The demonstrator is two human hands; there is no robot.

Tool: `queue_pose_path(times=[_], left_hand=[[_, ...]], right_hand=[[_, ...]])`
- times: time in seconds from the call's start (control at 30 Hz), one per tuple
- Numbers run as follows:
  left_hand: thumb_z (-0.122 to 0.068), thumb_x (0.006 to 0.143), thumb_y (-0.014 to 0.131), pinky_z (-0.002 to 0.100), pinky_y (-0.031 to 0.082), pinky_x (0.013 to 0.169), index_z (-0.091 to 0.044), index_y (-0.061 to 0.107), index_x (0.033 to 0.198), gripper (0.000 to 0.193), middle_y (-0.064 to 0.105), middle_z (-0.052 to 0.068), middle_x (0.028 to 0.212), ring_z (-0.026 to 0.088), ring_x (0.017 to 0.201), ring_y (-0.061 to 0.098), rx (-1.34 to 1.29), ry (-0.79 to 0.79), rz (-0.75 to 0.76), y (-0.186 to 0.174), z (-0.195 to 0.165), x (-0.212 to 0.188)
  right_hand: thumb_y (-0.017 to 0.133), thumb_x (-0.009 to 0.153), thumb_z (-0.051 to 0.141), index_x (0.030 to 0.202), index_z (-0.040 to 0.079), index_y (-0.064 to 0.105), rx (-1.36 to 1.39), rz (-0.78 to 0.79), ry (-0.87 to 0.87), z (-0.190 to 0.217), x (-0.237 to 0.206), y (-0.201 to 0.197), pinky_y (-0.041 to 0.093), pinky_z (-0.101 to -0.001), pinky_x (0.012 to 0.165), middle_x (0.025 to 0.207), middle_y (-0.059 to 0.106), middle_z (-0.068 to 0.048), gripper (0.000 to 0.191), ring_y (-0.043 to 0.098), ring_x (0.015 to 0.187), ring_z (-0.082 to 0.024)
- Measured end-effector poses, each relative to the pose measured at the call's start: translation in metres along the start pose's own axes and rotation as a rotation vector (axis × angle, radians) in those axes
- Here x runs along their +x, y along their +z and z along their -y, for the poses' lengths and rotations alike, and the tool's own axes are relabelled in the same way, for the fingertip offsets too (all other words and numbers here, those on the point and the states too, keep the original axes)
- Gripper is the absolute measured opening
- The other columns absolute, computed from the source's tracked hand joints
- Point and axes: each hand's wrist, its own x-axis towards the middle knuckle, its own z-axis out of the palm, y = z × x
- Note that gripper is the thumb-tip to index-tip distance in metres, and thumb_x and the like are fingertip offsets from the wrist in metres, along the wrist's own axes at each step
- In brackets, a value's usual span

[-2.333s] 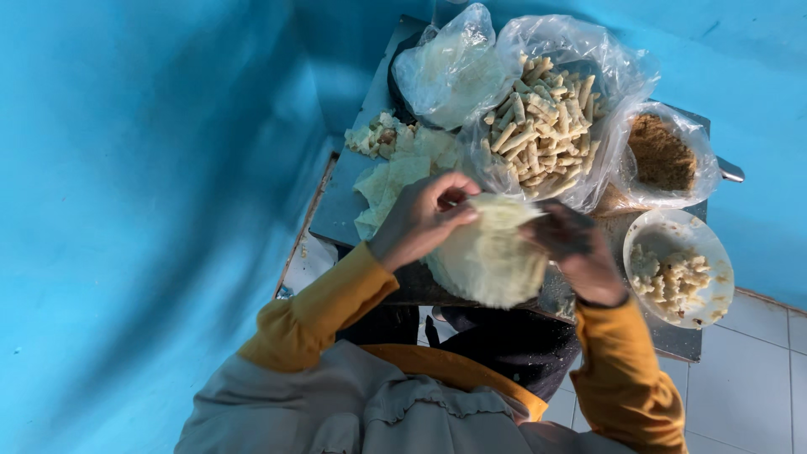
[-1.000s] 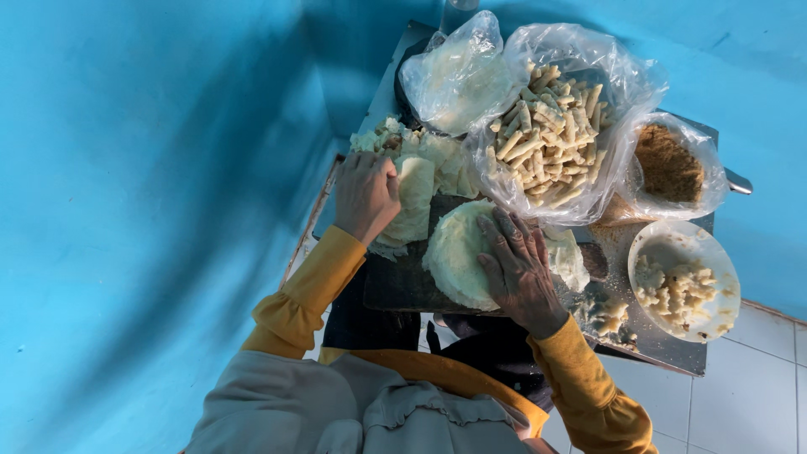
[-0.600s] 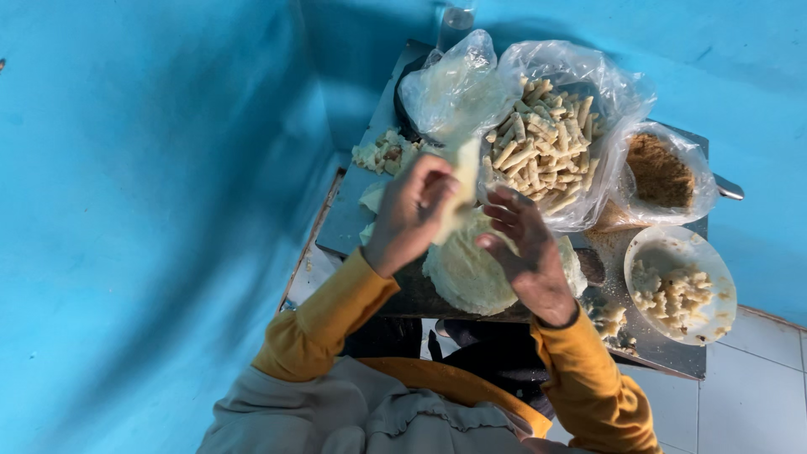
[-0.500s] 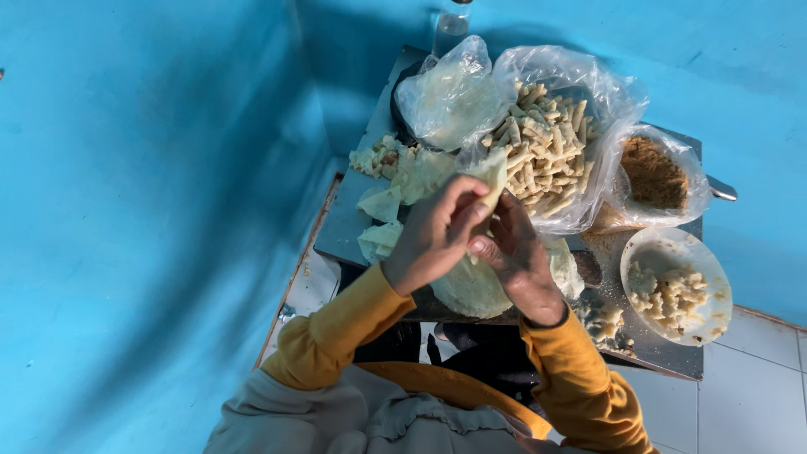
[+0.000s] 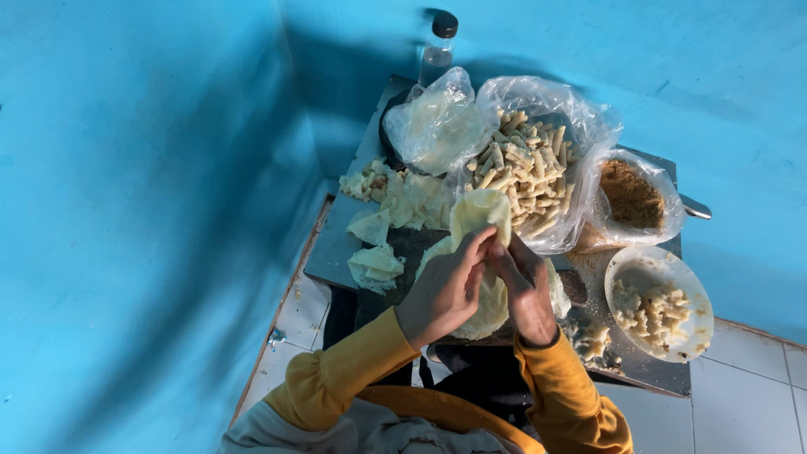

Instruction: The person tears pieces from a large flat dough sheet and sets them aside, then uses a knife to cut the dough into smaller pieces on a wooden cutting board, stacking the cut pieces on the table next to bags of similar snack pieces.

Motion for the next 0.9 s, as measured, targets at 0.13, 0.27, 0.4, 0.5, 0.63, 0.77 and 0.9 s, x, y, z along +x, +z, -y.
queue_pose_path(times=[0.13,0.27,0.4,0.5,0.63,0.77,0.9], left_hand=[[0.000,0.101,0.058,0.038,0.063,0.084,-0.002,0.046,0.145,0.045,0.074,0.022,0.118,0.031,0.102,0.076,-0.087,0.026,-0.055,0.001,0.005,-0.002],[-0.010,0.101,0.068,0.033,0.065,0.083,-0.003,0.058,0.129,0.030,0.075,0.014,0.111,0.020,0.095,0.077,-0.278,-0.125,-0.124,0.005,0.015,0.007],[-0.012,0.101,0.068,0.032,0.063,0.079,0.000,0.068,0.114,0.017,0.077,0.010,0.099,0.018,0.086,0.075,-0.394,-0.294,-0.109,0.009,0.022,0.004],[-0.011,0.099,0.066,0.032,0.061,0.085,0.000,0.067,0.114,0.018,0.074,0.009,0.104,0.016,0.093,0.072,-0.517,-0.269,-0.092,0.015,0.028,0.001],[-0.013,0.099,0.064,0.032,0.056,0.098,-0.002,0.063,0.115,0.019,0.069,0.006,0.115,0.013,0.109,0.068,-0.682,-0.294,-0.129,0.023,0.032,-0.006],[-0.016,0.106,0.069,0.033,0.049,0.100,-0.003,0.062,0.112,0.016,0.064,0.007,0.110,0.014,0.107,0.059,-0.933,-0.362,-0.305,0.025,0.028,-0.017],[-0.018,0.094,0.071,0.030,0.051,0.093,-0.013,0.060,0.111,0.021,0.066,0.002,0.107,0.011,0.098,0.061,-1.052,-0.527,-0.395,0.027,0.029,-0.009]], right_hand=[[0.056,0.113,0.024,0.103,-0.009,0.068,-0.193,-0.054,0.049,-0.015,0.004,-0.003,0.042,-0.0334,0.068,0.085,0.062,-0.021,0.037,0.051,0.071,-0.022],[0.053,0.101,0.021,0.123,-0.002,0.060,0.061,0.179,-0.101,-0.008,0.000,0.005,0.063,-0.0330,0.095,0.117,0.074,-0.017,0.033,0.076,0.104,-0.021],[0.059,0.100,0.015,0.133,-0.005,0.057,0.134,0.237,-0.170,0.002,-0.010,0.006,0.055,-0.0415,0.103,0.126,0.069,-0.022,0.040,0.068,0.115,-0.028],[0.057,0.105,0.018,0.129,-0.005,0.063,0.144,0.188,-0.159,-0.002,-0.011,-0.001,0.057,-0.0383,0.101,0.118,0.073,-0.019,0.034,0.071,0.107,-0.025],[0.060,0.114,0.018,0.114,-0.007,0.072,0.398,0.006,-0.067,-0.015,-0.003,-0.007,0.055,-0.0354,0.081,0.105,0.076,-0.017,0.027,0.066,0.084,-0.019],[0.057,0.109,0.024,0.104,0.004,0.071,0.686,-0.070,-0.063,-0.015,0.000,-0.005,0.060,-0.0358,0.084,0.109,0.077,-0.015,0.025,0.074,0.093,-0.020],[0.055,0.109,0.020,0.115,0.003,0.070,0.440,-0.049,-0.197,-0.004,-0.007,0.004,0.059,-0.0327,0.091,0.113,0.074,-0.012,0.023,0.072,0.100,-0.019]])
